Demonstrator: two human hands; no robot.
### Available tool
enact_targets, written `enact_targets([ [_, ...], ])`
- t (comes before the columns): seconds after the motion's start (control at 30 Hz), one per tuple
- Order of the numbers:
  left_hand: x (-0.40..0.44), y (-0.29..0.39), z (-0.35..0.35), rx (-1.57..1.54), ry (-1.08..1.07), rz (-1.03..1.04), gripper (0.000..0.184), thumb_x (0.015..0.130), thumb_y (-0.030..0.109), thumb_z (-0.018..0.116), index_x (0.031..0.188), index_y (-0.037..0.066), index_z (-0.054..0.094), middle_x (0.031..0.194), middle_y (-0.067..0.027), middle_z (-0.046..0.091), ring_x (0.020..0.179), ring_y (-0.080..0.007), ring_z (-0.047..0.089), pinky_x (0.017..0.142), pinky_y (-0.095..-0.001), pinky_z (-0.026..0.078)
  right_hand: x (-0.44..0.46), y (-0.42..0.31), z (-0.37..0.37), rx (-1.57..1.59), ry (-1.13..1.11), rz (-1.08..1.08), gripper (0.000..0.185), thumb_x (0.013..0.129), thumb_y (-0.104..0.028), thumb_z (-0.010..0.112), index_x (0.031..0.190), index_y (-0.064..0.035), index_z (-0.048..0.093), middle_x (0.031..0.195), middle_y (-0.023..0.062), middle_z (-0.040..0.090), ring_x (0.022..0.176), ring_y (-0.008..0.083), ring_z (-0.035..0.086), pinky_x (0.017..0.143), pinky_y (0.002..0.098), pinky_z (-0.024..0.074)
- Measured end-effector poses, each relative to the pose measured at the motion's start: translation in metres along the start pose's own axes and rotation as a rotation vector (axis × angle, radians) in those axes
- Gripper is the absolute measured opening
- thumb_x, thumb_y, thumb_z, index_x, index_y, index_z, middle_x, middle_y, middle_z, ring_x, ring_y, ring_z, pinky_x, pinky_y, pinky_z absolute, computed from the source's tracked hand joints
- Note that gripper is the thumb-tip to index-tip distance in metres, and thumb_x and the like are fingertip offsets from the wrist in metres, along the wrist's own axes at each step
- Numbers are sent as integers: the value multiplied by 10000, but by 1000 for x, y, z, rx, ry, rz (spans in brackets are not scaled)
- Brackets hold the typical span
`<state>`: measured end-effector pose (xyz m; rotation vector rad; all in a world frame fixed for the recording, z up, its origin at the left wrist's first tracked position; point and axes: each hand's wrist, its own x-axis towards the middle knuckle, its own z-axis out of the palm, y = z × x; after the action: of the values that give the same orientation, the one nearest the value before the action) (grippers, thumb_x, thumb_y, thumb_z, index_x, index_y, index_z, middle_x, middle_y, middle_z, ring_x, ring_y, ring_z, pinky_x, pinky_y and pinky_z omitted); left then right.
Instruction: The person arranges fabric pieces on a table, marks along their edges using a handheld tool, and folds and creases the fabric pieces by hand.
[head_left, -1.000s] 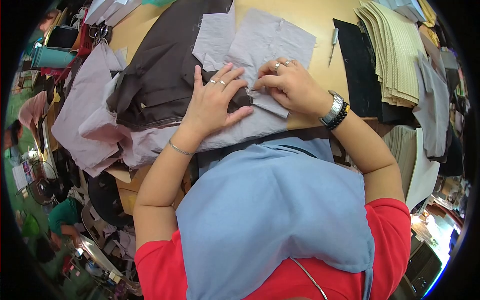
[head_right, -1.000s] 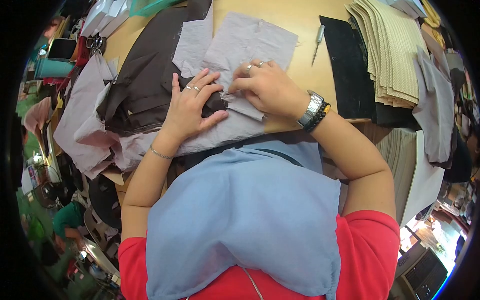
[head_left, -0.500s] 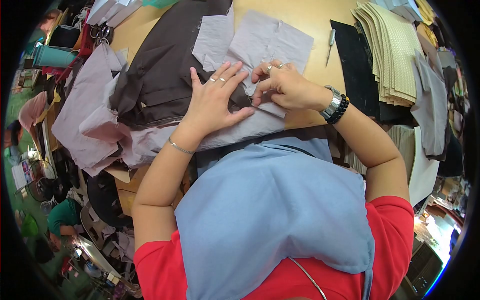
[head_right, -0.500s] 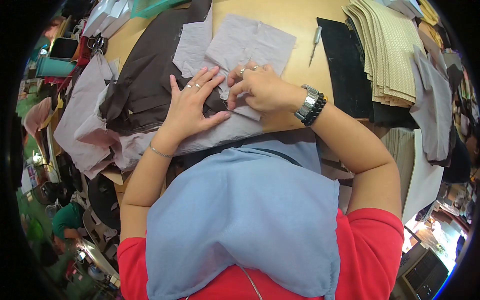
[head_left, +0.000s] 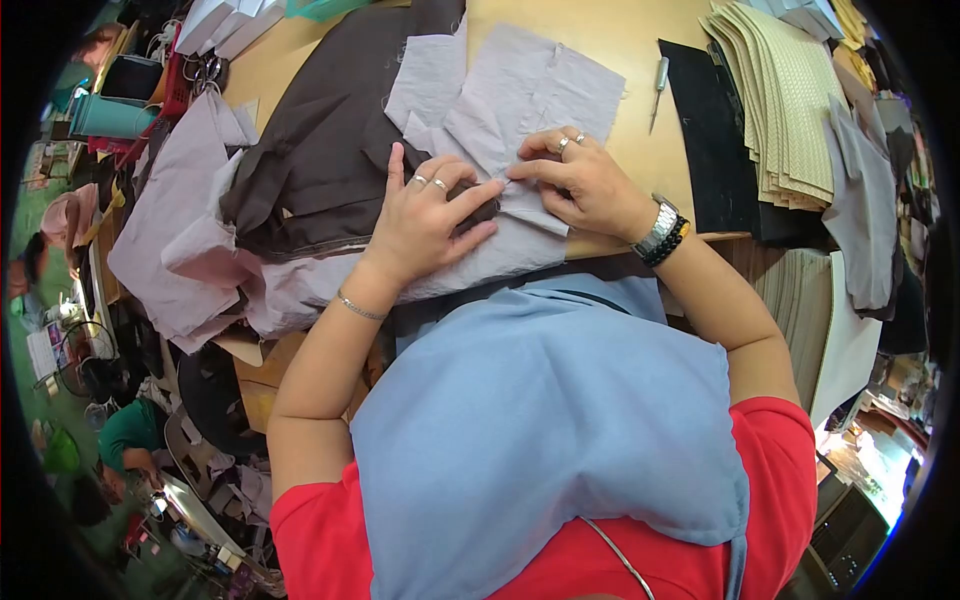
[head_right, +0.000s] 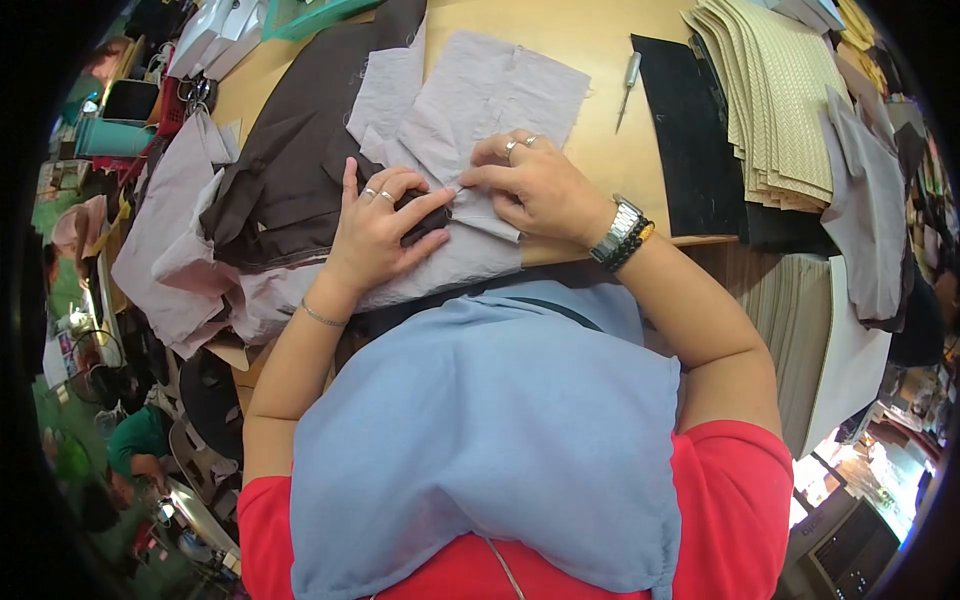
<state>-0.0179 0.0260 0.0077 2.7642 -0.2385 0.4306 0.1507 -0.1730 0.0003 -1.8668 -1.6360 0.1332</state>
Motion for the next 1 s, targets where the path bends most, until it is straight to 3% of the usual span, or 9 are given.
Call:
enact_targets([
  [0.3,3,3,-2,79,-51,38,336,826,383,726,1143,276,691,1093,29,567,1120,-156,551,1131,-665,83,-4,-1,3,-36,97,-51,223,819,-70,649,1041,-87,637,1121,76,638,1004,301,610,858,401,492],
  [0.43,0,7,3,79,-7,33,309,819,379,724,1105,266,687,1078,17,569,1130,-156,546,1134,-677,29,-4,-6,-12,-11,-7,187,180,880,-124,663,1039,-44,638,1160,120,639,1039,318,610,898,396,490],
  [0.5,-1,9,3,91,-19,29,335,831,377,718,1145,269,678,1128,18,568,1153,-165,540,1112,-694,106,9,-4,-30,-30,-127,396,218,911,-182,658,1081,-46,641,1175,126,636,1052,322,605,896,396,488],
  [0.6,1,11,3,76,-56,32,352,842,370,711,1177,269,665,1193,9,565,1201,-183,525,1101,-700,149,27,46,-30,-384,322,218,320,910,-268,676,1139,-48,641,1081,126,668,988,336,632,843,401,501],
  [0.7,6,11,8,52,-64,42,361,851,361,704,1195,266,650,1249,-8,557,1251,-204,508,1101,-695,162,39,82,-24,-579,435,198,330,882,-313,698,1120,-90,650,958,107,696,872,298,662,767,385,519],
  [0.8,7,10,10,53,-89,34,383,865,373,684,1229,263,634,1298,-27,541,1302,-226,481,1095,-684,189,46,77,-31,-96,248,506,335,857,-269,742,1128,-96,648,853,84,695,815,259,669,746,357,526],
  [1.0,5,9,8,50,-104,-27,455,872,393,669,1298,250,595,1325,-31,533,1314,-237,466,1091,-672,205,39,97,-41,71,369,577,322,862,-184,747,1143,-77,633,840,77,682,783,185,639,740,311,517],
])
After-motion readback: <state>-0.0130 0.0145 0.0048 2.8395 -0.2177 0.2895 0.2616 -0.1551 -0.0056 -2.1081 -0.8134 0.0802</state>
